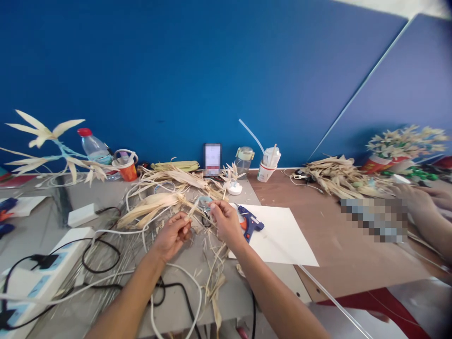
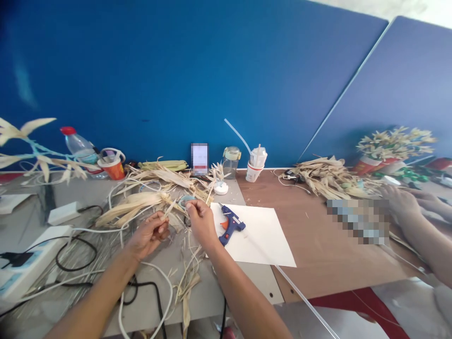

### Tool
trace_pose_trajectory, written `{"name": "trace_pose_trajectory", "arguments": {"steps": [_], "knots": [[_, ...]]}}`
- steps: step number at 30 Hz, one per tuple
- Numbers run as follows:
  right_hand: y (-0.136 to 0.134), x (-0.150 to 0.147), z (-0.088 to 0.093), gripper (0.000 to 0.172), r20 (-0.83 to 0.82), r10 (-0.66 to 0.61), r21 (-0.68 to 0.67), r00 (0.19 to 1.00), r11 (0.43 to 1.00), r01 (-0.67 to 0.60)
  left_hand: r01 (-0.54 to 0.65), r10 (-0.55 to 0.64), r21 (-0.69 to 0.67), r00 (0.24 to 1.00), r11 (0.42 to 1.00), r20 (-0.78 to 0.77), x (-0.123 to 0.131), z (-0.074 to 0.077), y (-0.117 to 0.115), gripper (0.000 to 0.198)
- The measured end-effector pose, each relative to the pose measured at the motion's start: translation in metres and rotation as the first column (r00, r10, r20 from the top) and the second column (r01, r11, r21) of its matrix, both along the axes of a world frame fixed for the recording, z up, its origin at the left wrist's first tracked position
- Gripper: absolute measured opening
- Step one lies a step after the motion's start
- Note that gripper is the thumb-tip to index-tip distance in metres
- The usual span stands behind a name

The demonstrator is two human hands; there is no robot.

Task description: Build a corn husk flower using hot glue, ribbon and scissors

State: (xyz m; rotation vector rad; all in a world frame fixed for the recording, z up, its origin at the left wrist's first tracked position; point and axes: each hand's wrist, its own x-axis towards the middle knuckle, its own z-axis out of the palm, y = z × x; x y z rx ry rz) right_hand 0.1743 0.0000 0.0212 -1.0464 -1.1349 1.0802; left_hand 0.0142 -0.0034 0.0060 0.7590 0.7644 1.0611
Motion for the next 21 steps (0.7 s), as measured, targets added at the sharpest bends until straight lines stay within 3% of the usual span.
{"name": "trace_pose_trajectory", "arguments": {"steps": [4, 7, 10, 14, 17, 21], "knots": [[-0.012, 0.015, 0.03, 0.022, 0.041, 0.082, -0.047, 0.996, 0.996, -0.08, -0.002, 0.0, 0.023, 0.996, 1.0, 0.084, -0.003, 0.002, 0.0, 0.022], [-0.034, 0.041, 0.044, 0.026, 0.163, 0.108, -0.113, 0.981, 0.989, -0.09, -0.014, 0.01, 0.028, 0.992, 1.0, 0.126, -0.003, 0.004, -0.002, 0.023], [-0.057, 0.075, 0.033, 0.031, 0.319, 0.077, -0.191, 0.945, 0.981, -0.015, 0.0, -0.004, 0.028, 0.988, 1.0, 0.153, -0.004, 0.005, -0.002, 0.023], [-0.073, 0.112, 0.004, 0.032, 0.55, 0.006, -0.335, 0.835, 0.918, 0.213, 0.023, -0.03, 0.047, 0.987, 0.999, 0.159, -0.004, 0.003, 0.001, 0.021], [-0.074, 0.123, -0.005, 0.036, 0.726, 0.019, -0.345, 0.687, 0.875, 0.341, 0.037, -0.044, 0.048, 0.987, 0.998, 0.157, -0.003, 0.001, 0.003, 0.021], [-0.066, 0.116, 0.0, 0.049, 0.868, 0.119, -0.354, 0.481, 0.829, 0.433, 0.02, -0.027, 0.047, 0.988, 0.999, 0.15, -0.004, 0.0, 0.002, 0.021]]}}
